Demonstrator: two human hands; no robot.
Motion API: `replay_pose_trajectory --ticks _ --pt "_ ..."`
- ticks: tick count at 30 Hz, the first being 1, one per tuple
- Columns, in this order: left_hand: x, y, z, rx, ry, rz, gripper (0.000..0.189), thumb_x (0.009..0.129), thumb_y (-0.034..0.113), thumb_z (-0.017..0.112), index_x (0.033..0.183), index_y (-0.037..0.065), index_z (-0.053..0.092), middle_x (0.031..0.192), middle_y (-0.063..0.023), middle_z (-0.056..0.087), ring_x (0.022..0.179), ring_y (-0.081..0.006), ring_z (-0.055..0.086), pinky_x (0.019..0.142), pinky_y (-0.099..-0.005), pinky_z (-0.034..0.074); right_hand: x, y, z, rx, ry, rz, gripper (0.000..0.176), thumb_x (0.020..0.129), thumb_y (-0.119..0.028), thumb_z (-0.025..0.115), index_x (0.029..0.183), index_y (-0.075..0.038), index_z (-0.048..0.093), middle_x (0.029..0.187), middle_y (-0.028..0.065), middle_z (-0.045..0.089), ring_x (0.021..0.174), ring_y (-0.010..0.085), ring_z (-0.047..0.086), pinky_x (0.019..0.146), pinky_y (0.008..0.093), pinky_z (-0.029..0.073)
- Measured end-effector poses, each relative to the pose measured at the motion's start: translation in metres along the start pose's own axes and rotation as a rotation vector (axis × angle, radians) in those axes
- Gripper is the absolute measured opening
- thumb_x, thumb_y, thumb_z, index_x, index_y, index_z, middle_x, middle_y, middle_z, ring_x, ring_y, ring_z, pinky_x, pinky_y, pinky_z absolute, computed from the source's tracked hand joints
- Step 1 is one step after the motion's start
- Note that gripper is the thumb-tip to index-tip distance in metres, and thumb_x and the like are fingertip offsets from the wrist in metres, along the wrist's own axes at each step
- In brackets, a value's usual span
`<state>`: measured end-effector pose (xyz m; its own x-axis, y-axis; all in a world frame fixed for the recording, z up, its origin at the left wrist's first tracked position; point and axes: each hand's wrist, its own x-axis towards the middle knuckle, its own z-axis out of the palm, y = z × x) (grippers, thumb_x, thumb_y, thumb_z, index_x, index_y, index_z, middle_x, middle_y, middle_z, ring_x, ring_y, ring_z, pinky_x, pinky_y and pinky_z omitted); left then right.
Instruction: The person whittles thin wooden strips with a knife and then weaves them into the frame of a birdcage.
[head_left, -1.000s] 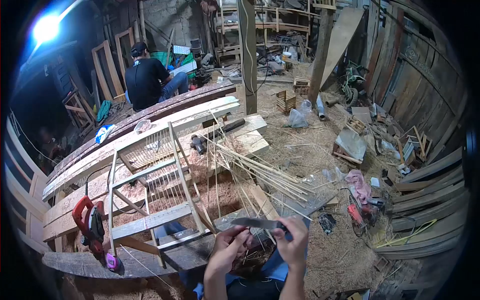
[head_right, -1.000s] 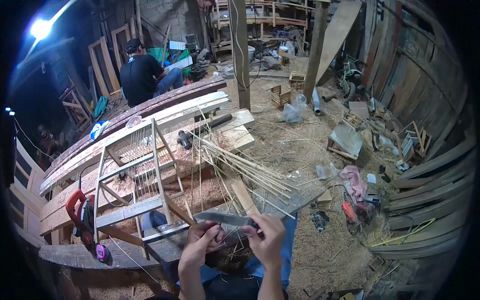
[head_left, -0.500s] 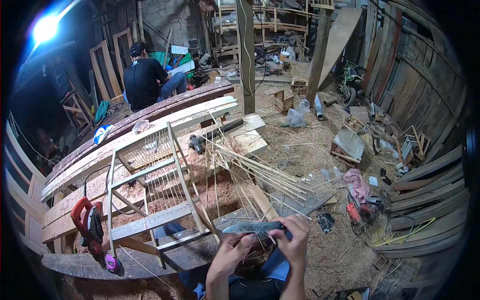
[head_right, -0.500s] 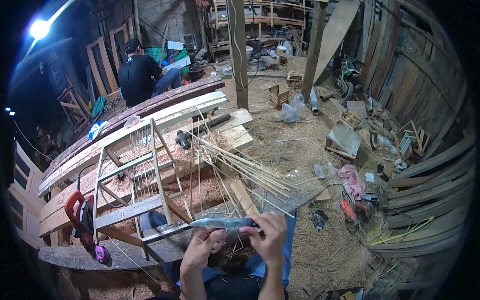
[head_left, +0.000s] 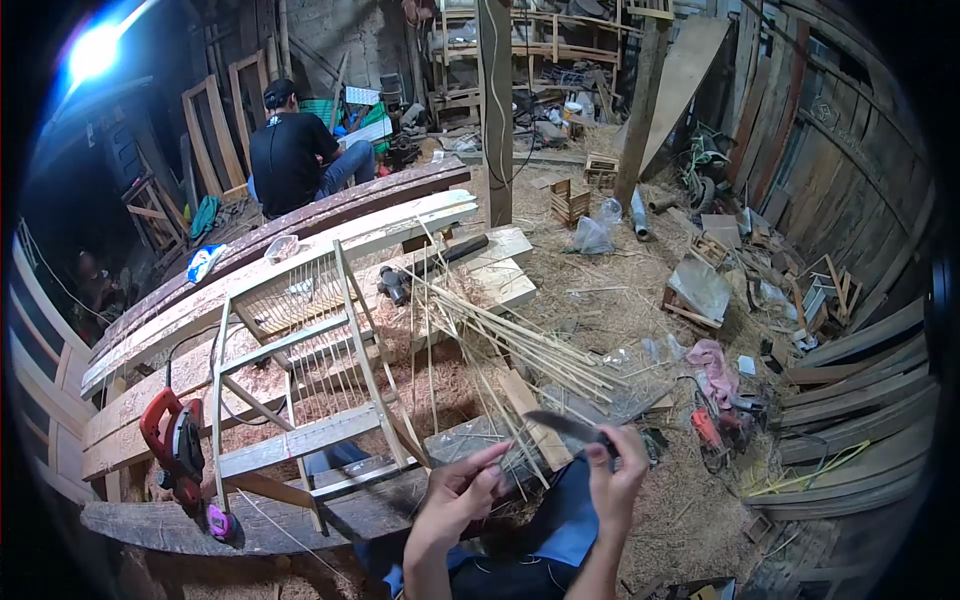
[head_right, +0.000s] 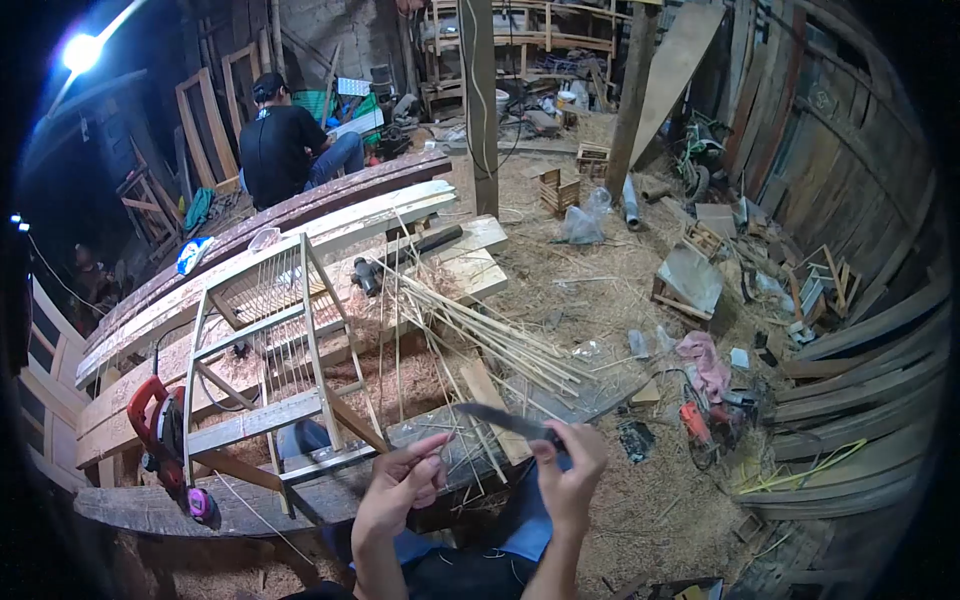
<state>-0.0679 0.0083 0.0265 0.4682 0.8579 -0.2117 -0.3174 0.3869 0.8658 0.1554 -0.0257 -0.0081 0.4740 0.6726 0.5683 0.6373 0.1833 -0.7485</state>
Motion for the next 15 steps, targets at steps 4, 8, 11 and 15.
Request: replay_pose_trajectory --ticks 4,8,11,15 --pt "0.001 -0.008 0.002 0.055 0.041 0.095 0.033 0.101 0.013 0.064 0.126 -0.008 0.059 0.09 -0.0081 0.065 0.061 -0.0044 0.046 0.052 -0.021 0.039 0.0 -0.025 0.018 0.069 -0.182 -0.122 0.041 0.088 -0.043 0.075 0.093 -0.003 0.073 0.081 0.0091 0.067 0.074 0.0291 0.061 0.069 0.04 0.045" --pt "0.002 -0.009 0.007 0.114 0.056 0.027 0.026 0.101 0.014 0.063 0.119 -0.005 0.063 0.088 -0.0047 0.065 0.06 -0.0036 0.045 0.053 -0.02 0.037 -0.002 -0.035 0.029 0.081 -0.226 -0.191 0.038 0.085 -0.039 0.078 0.092 -0.003 0.073 0.081 0.0085 0.067 0.074 0.0289 0.062 0.069 0.0402 0.045" --pt "0.005 -0.012 0.012 0.095 0.08 0.064 0.031 0.101 0.015 0.064 0.126 -0.004 0.064 0.086 -0.0034 0.065 0.06 -0.0026 0.045 0.052 -0.0198 0.036 -0.002 -0.036 0.03 0.12 -0.241 -0.184 0.036 0.083 -0.038 0.08 0.092 -0.003 0.073 0.081 0.0087 0.067 0.074 0.0296 0.062 0.069 0.0404 0.046" --pt "0.006 -0.014 0.007 0.047 0.047 0.017 0.04 0.1 0.016 0.066 0.136 -0.002 0.061 0.083 -0.0028 0.065 0.06 -0.002 0.045 0.051 -0.02 0.035 -0.003 -0.032 0.031 0.092 -0.231 -0.201 0.036 0.082 -0.038 0.079 0.092 -0.004 0.073 0.081 0.0084 0.067 0.073 0.0295 0.062 0.068 0.0406 0.045"
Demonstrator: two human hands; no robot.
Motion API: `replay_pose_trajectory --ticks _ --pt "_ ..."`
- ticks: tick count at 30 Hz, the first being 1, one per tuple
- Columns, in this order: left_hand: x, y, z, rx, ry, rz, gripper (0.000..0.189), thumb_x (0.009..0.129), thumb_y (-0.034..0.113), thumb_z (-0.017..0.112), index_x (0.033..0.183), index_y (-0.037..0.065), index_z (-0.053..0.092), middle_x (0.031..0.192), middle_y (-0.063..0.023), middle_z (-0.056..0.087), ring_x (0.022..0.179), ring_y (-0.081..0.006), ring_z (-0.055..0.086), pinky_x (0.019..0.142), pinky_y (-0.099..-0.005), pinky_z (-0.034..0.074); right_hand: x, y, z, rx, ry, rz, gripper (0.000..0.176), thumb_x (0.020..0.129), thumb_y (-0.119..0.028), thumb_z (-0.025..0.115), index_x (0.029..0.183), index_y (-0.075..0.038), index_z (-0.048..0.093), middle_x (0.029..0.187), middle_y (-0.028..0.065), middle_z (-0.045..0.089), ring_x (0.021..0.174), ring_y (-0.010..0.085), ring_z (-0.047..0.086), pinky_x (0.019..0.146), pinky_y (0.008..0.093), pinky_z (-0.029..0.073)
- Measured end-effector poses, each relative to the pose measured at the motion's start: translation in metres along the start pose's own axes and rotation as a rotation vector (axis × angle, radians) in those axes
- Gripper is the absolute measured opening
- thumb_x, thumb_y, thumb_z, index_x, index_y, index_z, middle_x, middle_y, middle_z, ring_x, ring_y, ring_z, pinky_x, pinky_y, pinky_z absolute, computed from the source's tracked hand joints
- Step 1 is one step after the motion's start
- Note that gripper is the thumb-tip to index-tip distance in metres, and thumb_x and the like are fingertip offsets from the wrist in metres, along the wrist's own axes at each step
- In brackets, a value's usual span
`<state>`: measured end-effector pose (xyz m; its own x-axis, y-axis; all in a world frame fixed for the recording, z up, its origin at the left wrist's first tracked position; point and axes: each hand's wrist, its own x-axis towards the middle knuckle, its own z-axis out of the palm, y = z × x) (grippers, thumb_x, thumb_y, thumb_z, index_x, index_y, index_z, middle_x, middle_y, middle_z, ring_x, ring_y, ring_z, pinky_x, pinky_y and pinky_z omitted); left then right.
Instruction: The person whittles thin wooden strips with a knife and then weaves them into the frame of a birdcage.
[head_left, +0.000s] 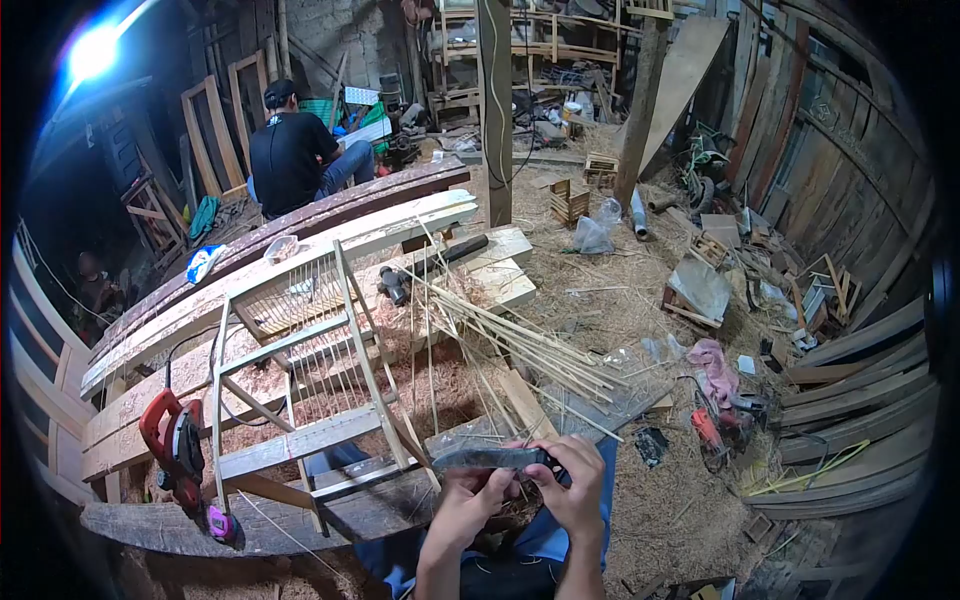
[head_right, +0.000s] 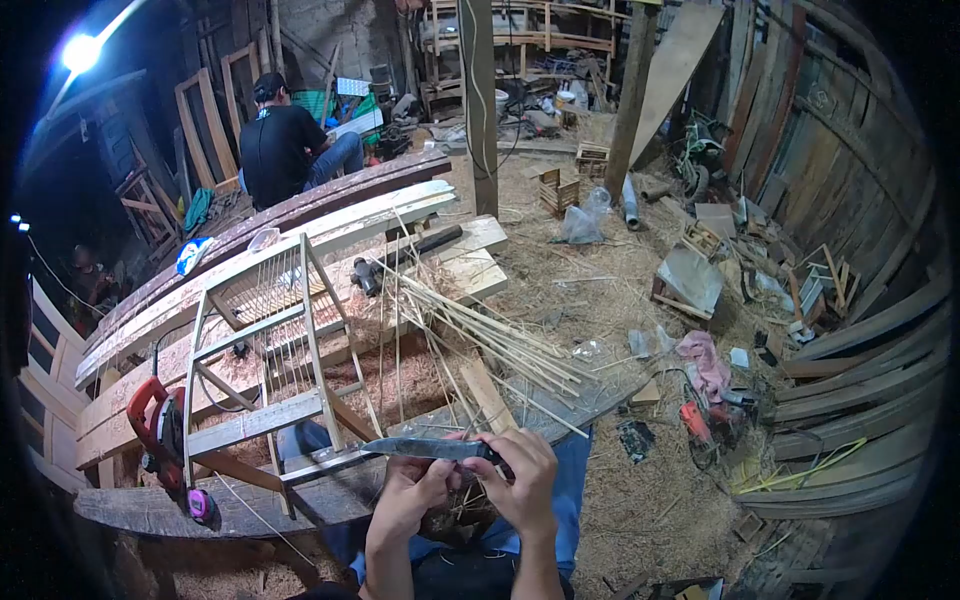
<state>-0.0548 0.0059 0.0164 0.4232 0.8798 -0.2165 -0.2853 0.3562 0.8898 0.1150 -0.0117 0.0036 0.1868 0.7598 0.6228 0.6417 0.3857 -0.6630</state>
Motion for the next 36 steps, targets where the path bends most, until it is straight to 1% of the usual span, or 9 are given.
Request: replay_pose_trajectory --ticks 4,6,10,13,22,25,27,30,36 --pt "-0.002 0.002 0.006 0.012 0.017 0.108 0.038 0.1 0.015 0.067 0.133 -0.002 0.063 0.082 -0.0033 0.065 0.061 -0.0031 0.047 0.051 -0.0203 0.035 0.0 -0.002 -0.003 -0.013 -0.039 0.002 0.036 0.083 -0.039 0.079 0.093 -0.005 0.073 0.08 0.0071 0.066 0.072 0.0287 0.06 0.068 0.0403 0.044" --pt "-0.003 0.0 0.004 -0.041 0.029 0.058 0.035 0.1 0.017 0.067 0.131 0.0 0.065 0.08 0.0018 0.062 0.062 -0.0028 0.046 0.053 -0.0194 0.036 0.0 -0.002 -0.002 0.001 -0.04 0.0 0.036 0.083 -0.039 0.079 0.094 -0.006 0.073 0.081 0.0068 0.067 0.072 0.0283 0.06 0.068 0.0401 0.044" --pt "-0.002 -0.007 -0.001 -0.009 0.045 0.054 0.035 0.098 0.014 0.069 0.13 -0.001 0.065 0.081 -0.0025 0.064 0.062 -0.0047 0.047 0.051 -0.0206 0.034 0.0 0.001 -0.003 0.027 -0.018 -0.02 0.036 0.083 -0.04 0.079 0.095 -0.006 0.073 0.081 0.0062 0.067 0.074 0.0279 0.06 0.07 0.0392 0.044" --pt "-0.004 0.0 -0.003 0.012 -0.014 0.006 0.032 0.101 0.016 0.065 0.129 -0.001 0.066 0.079 0.0034 0.059 0.066 -0.0036 0.046 0.056 -0.0207 0.036 -0.003 0.011 -0.01 -0.001 0.043 0.0 0.037 0.083 -0.04 0.079 0.095 -0.006 0.073 0.082 0.007 0.067 0.075 0.0285 0.06 0.07 0.0391 0.044" --pt "-0.004 0.008 0.002 0.03 -0.044 0.038 0.039 0.102 0.016 0.063 0.137 0.0 0.061 0.075 0.0034 0.052 0.065 -0.0036 0.041 0.051 -0.0197 0.026 -0.012 0.032 -0.033 -0.034 0.236 0.227 0.048 0.091 -0.049 0.071 0.095 -0.002 0.071 0.079 0.0112 0.064 0.077 0.0325 0.061 0.072 0.0418 0.045" --pt "-0.001 0.005 0.003 0.026 0.002 0.002 0.032 0.102 0.016 0.062 0.129 -0.001 0.066 0.075 0.0028 0.052 0.064 -0.0032 0.04 0.051 -0.0194 0.026 -0.007 0.017 -0.025 0.035 0.191 0.117 0.047 0.09 -0.049 0.072 0.094 -0.002 0.072 0.08 0.0109 0.066 0.077 0.0312 0.062 0.071 0.0405 0.046" --pt "0.0 0.0 -0.001 0.037 -0.054 0.076 0.025 0.103 0.013 0.06 0.118 -0.005 0.067 0.078 0.002 0.055 0.071 -0.0052 0.048 0.062 -0.0226 0.038 -0.003 0.009 -0.02 0.025 0.057 0.086 0.041 0.085 -0.044 0.077 0.092 -0.004 0.074 0.081 0.0086 0.068 0.074 0.0283 0.063 0.069 0.038 0.046" --pt "-0.001 -0.002 0.0 0.046 -0.051 0.134 0.018 0.103 0.013 0.06 0.11 -0.001 0.067 0.075 0.0016 0.056 0.06 -0.0023 0.039 0.05 -0.0203 0.027 -0.001 0.0 -0.007 -0.029 0.009 0.004 0.036 0.082 -0.04 0.08 0.092 -0.006 0.075 0.081 0.0073 0.068 0.072 0.0278 0.062 0.068 0.0386 0.046" --pt "-0.006 0.005 0.011 0.026 0.031 0.131 0.017 0.101 0.013 0.063 0.107 -0.001 0.069 0.078 0.0022 0.059 0.061 -0.0011 0.041 0.052 -0.0206 0.028 -0.001 0.0 -0.009 -0.04 0.001 0.018 0.034 0.078 -0.038 0.082 0.091 -0.007 0.075 0.08 0.0047 0.068 0.073 0.026 0.062 0.068 0.0378 0.044"
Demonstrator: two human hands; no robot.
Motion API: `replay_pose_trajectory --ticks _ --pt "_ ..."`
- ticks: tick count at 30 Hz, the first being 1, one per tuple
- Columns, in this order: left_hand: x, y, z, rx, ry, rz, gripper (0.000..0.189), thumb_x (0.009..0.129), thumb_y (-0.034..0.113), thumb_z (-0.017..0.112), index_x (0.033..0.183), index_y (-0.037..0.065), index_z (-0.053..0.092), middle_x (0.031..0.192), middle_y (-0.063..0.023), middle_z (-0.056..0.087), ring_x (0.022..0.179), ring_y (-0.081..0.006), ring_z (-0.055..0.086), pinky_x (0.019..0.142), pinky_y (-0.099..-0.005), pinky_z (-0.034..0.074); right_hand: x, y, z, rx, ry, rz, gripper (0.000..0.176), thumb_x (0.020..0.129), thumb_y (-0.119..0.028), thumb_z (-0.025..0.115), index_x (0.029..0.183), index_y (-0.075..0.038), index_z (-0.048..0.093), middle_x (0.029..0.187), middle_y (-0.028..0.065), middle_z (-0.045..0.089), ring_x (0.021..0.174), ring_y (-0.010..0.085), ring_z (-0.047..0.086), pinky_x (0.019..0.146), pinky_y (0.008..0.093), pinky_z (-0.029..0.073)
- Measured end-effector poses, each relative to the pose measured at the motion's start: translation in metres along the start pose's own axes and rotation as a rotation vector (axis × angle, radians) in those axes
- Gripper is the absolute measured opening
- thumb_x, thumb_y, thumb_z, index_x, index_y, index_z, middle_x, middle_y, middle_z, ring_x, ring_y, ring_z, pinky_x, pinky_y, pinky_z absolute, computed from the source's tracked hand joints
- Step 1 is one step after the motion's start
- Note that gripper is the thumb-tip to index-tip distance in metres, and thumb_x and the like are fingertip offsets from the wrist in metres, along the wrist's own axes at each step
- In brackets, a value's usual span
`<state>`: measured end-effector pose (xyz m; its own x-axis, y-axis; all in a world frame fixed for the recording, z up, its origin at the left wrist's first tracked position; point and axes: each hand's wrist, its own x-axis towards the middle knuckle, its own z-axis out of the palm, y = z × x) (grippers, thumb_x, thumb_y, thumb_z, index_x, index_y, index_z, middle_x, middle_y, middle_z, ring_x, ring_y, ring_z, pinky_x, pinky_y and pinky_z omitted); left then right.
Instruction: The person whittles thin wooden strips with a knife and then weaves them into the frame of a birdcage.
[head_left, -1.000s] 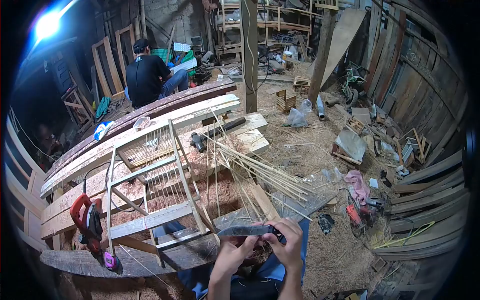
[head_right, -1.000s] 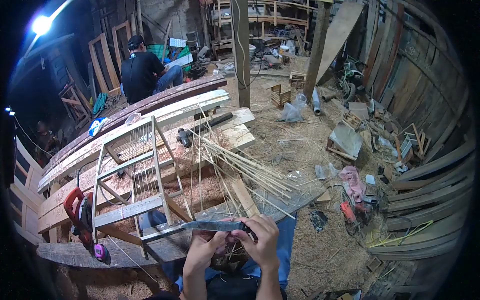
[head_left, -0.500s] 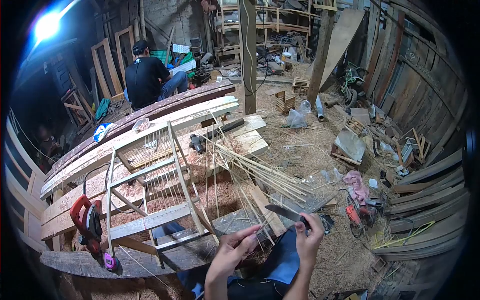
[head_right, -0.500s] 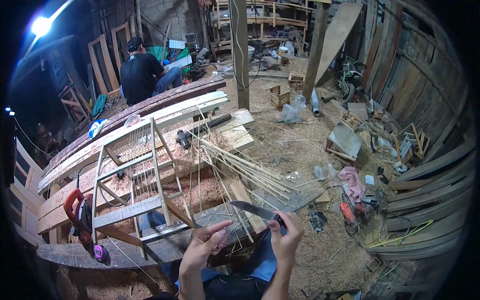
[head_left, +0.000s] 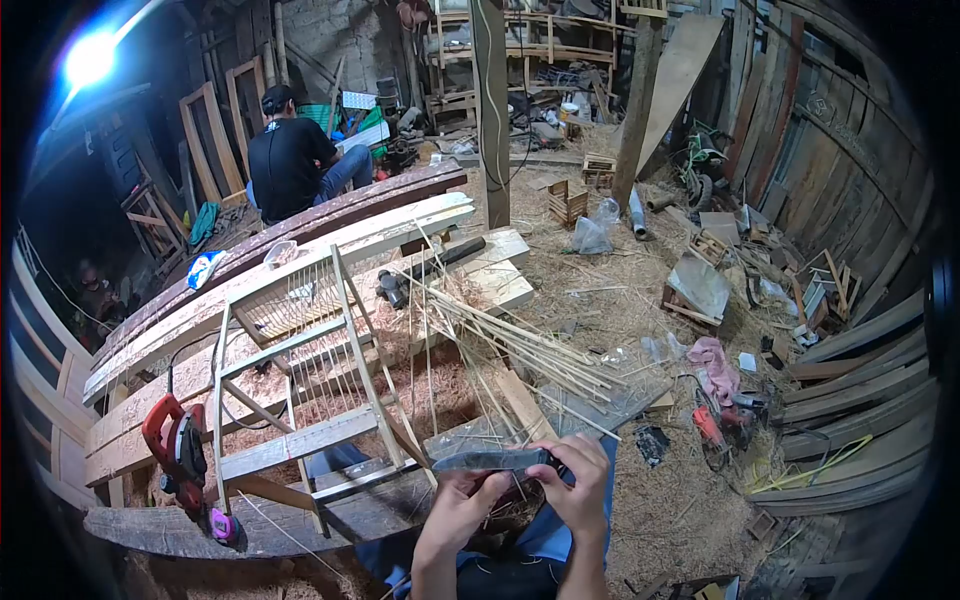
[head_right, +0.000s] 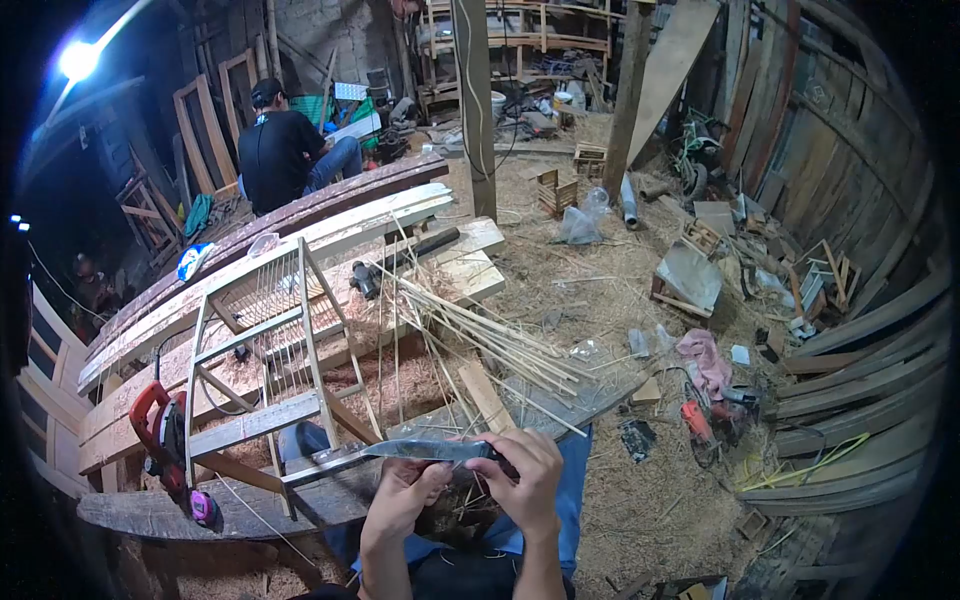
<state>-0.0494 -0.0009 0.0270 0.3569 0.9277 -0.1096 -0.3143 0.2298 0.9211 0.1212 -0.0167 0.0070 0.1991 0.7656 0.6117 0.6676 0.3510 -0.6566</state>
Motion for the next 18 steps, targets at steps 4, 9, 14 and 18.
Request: replay_pose_trajectory --ticks 4,9,14,18 --pt "0.002 -0.009 -0.008 -0.003 -0.024 -0.016 0.021 0.1 0.015 0.064 0.112 -0.002 0.069 0.078 0.0035 0.058 0.063 -0.0011 0.042 0.052 -0.0203 0.029 -0.002 0.01 0.0 -0.06 0.055 -0.042 0.034 0.077 -0.037 0.083 0.089 -0.007 0.074 0.08 0.0032 0.068 0.073 0.0257 0.061 0.069 0.0388 0.044" --pt "0.001 0.002 -0.021 0.065 -0.027 -0.041 0.04 0.101 0.018 0.065 0.133 -0.005 0.062 0.078 0.005 0.053 0.064 -0.001 0.038 0.054 -0.0194 0.028 -0.011 0.048 0.002 -0.135 0.386 0.224 0.046 0.092 -0.045 0.071 0.091 0.0 0.071 0.078 0.0122 0.065 0.074 0.0325 0.062 0.07 0.0419 0.046" --pt "0.002 0.016 -0.024 0.045 0.038 -0.108 0.042 0.103 0.016 0.062 0.141 -0.002 0.057 0.078 0.0071 0.047 0.066 -0.001 0.038 0.054 -0.0188 0.027 -0.018 0.06 -0.022 -0.149 0.377 0.263 0.053 0.094 -0.051 0.067 0.094 0.002 0.07 0.079 0.0152 0.063 0.077 0.0341 0.062 0.07 0.0421 0.046" --pt "0.007 0.003 -0.018 -0.042 -0.001 -0.158 0.039 0.102 0.018 0.065 0.139 0.005 0.062 0.08 0.0065 0.052 0.068 -0.0012 0.041 0.056 -0.0185 0.031 -0.006 0.02 -0.006 0.015 0.165 0.125 0.041 0.088 -0.044 0.076 0.093 -0.003 0.073 0.081 0.0107 0.066 0.076 0.0308 0.061 0.071 0.0401 0.045"
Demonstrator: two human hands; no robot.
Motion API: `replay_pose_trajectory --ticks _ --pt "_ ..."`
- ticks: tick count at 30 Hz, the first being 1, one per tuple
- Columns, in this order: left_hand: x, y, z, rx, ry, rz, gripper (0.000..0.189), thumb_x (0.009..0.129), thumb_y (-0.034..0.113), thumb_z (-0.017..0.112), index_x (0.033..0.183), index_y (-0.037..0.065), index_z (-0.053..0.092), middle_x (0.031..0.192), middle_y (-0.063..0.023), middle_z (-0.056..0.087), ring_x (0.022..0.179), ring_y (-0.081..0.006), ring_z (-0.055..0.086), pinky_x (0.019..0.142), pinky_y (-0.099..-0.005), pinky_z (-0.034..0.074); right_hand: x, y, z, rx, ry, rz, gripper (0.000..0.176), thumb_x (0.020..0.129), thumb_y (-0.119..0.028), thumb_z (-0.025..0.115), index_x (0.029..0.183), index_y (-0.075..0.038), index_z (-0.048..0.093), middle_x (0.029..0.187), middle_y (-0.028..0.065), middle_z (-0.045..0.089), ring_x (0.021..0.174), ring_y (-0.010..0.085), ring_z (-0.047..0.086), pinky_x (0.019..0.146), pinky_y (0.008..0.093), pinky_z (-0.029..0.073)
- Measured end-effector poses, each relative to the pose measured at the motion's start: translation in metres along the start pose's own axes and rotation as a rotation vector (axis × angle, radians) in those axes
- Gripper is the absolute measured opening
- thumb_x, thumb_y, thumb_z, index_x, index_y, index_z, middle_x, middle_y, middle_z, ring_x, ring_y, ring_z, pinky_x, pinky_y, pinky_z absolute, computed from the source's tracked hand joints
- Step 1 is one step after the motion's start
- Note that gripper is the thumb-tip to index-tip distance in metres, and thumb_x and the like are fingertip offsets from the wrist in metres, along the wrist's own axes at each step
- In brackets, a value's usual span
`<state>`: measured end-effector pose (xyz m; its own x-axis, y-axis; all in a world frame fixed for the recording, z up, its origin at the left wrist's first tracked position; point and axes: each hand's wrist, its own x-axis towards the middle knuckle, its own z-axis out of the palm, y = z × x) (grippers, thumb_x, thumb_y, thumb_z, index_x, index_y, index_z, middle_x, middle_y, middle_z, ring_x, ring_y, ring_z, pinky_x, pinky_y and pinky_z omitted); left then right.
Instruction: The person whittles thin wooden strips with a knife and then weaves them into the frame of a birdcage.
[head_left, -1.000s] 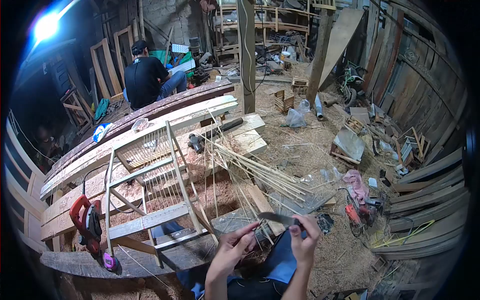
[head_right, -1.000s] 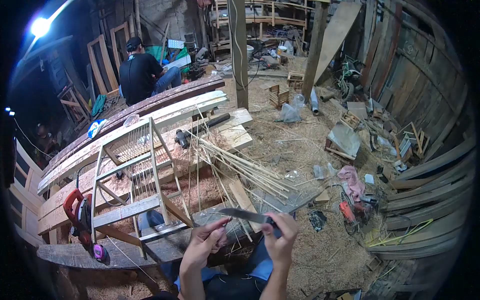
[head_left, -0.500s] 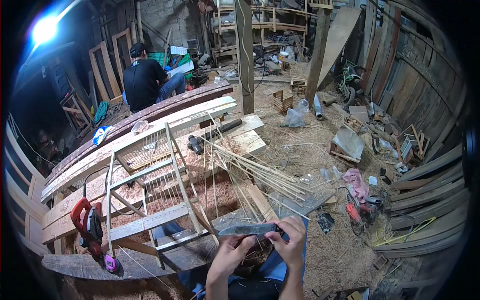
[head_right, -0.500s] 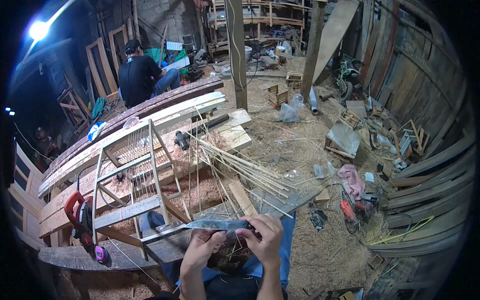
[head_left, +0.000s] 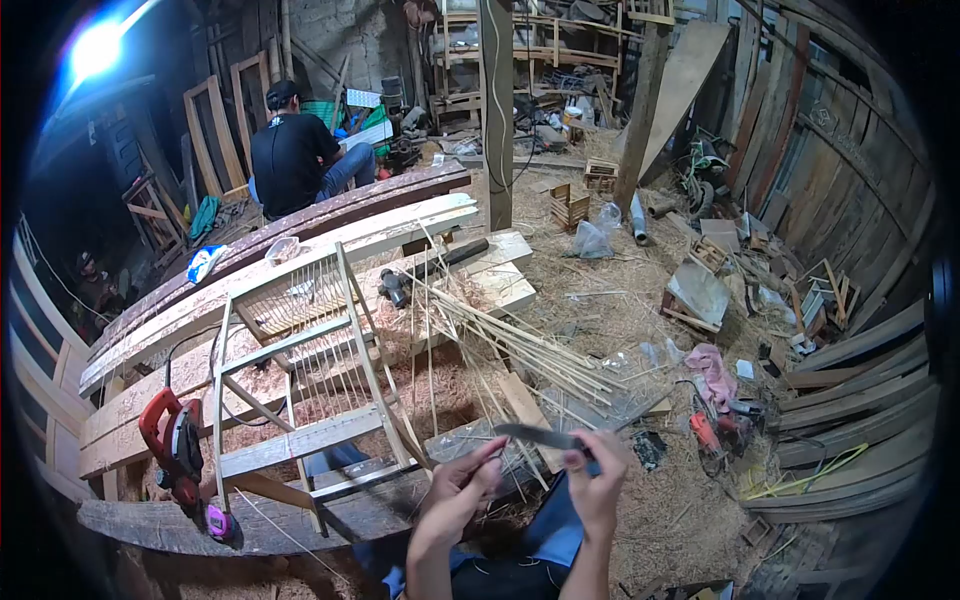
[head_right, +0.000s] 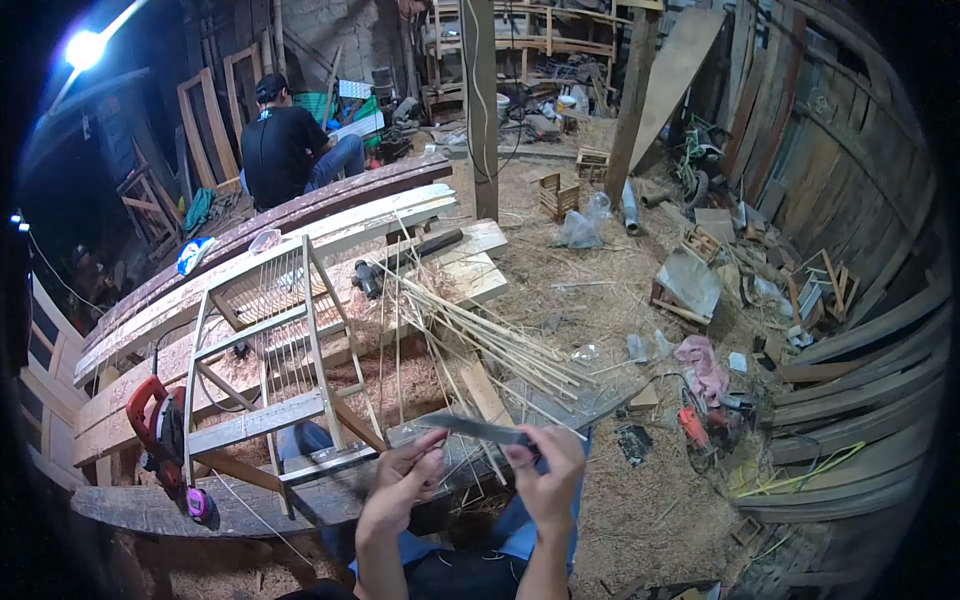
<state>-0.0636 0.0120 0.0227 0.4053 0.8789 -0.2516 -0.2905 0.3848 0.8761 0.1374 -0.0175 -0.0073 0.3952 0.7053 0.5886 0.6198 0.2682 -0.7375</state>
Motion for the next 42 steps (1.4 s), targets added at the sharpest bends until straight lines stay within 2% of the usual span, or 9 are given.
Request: replay_pose_trajectory --ticks 9,13,15,19,25,28,33,36,42 --pt "-0.002 -0.01 0.007 0.031 0.007 0.098 0.039 0.096 0.017 0.072 0.129 -0.002 0.066 0.085 0.0023 0.063 0.069 -0.0028 0.047 0.055 -0.0193 0.034 0.004 -0.012 0.008 0.0 -0.161 -0.144 0.034 0.078 -0.037 0.082 0.091 -0.006 0.075 0.081 0.0066 0.068 0.076 0.0282 0.062 0.073 0.0392 0.045" --pt "-0.003 -0.003 0.005 0.103 -0.05 0.073 0.042 0.099 0.017 0.068 0.135 -0.002 0.063 0.082 0.0049 0.057 0.066 -0.0031 0.041 0.056 -0.0195 0.031 -0.002 0.024 -0.001 -0.065 0.122 0.019 0.038 0.091 -0.039 0.074 0.095 -0.001 0.072 0.081 0.0127 0.067 0.078 0.032 0.062 0.074 0.0423 0.046" --pt "-0.008 -0.001 -0.003 0.145 -0.117 0.083 0.041 0.101 0.017 0.065 0.137 -0.002 0.061 0.081 0.0059 0.052 0.065 -0.0035 0.039 0.056 -0.0199 0.03 -0.002 0.038 -0.018 -0.172 0.185 0.181 0.046 0.093 -0.043 0.072 0.098 0.003 0.071 0.082 0.0143 0.066 0.078 0.0314 0.062 0.075 0.042 0.047" --pt "-0.004 0.003 0.004 0.031 -0.033 0.042 0.043 0.1 0.018 0.065 0.138 -0.002 0.06 0.081 0.0055 0.053 0.067 -0.0034 0.04 0.056 -0.0195 0.03 -0.005 0.038 -0.025 -0.058 0.274 0.173 0.051 0.093 -0.048 0.071 0.094 0.003 0.071 0.085 0.0132 0.066 0.078 0.0311 0.062 0.075 0.0406 0.047" --pt "-0.002 -0.009 0.005 0.002 -0.045 0.075 0.042 0.098 0.016 0.068 0.136 -0.001 0.062 0.083 0.0052 0.058 0.067 -0.0019 0.041 0.055 -0.0194 0.03 0.002 -0.017 0.007 0.105 -0.214 -0.087 0.038 0.082 -0.042 0.08 0.093 -0.006 0.075 0.08 0.0083 0.068 0.076 0.0284 0.063 0.072 0.0387 0.046" --pt "-0.006 -0.008 0.004 -0.008 -0.019 0.035 0.039 0.099 0.015 0.067 0.134 0.0 0.064 0.082 0.006 0.056 0.066 -0.0026 0.04 0.055 -0.0198 0.029 -0.001 -0.011 0.014 0.076 -0.228 -0.116 0.037 0.082 -0.04 0.08 0.093 -0.005 0.075 0.081 0.0079 0.068 0.077 0.0279 0.063 0.072 0.0389 0.046" --pt "-0.008 -0.006 -0.006 0.125 -0.134 0.072 0.04 0.101 0.016 0.064 0.137 -0.001 0.061 0.08 0.0046 0.054 0.065 -0.0039 0.04 0.055 -0.0201 0.029 0.002 0.028 -0.015 -0.133 0.158 0.119 0.042 0.089 -0.043 0.075 0.094 -0.002 0.073 0.084 0.0118 0.066 0.08 0.0299 0.062 0.073 0.0407 0.045" --pt "-0.003 -0.003 0.005 0.026 -0.04 0.026 0.042 0.101 0.015 0.064 0.14 -0.001 0.059 0.078 0.0022 0.056 0.065 -0.0039 0.041 0.054 -0.0208 0.03 -0.005 0.016 -0.024 -0.023 0.097 0.177 0.046 0.091 -0.046 0.073 0.095 -0.001 0.072 0.085 0.0134 0.065 0.081 0.0313 0.061 0.073 0.0415 0.045" --pt "0.0 -0.015 0.007 -0.056 -0.057 0.043 0.045 0.1 0.018 0.068 0.141 0.002 0.059 0.088 0.0021 0.064 0.07 -0.0025 0.048 0.057 -0.0175 0.034 -0.004 -0.019 0.016 0.08 -0.199 -0.147 0.037 0.078 -0.036 0.084 0.09 -0.002 0.073 0.082 0.0092 0.069 0.076 0.0296 0.064 0.071 0.0394 0.047"
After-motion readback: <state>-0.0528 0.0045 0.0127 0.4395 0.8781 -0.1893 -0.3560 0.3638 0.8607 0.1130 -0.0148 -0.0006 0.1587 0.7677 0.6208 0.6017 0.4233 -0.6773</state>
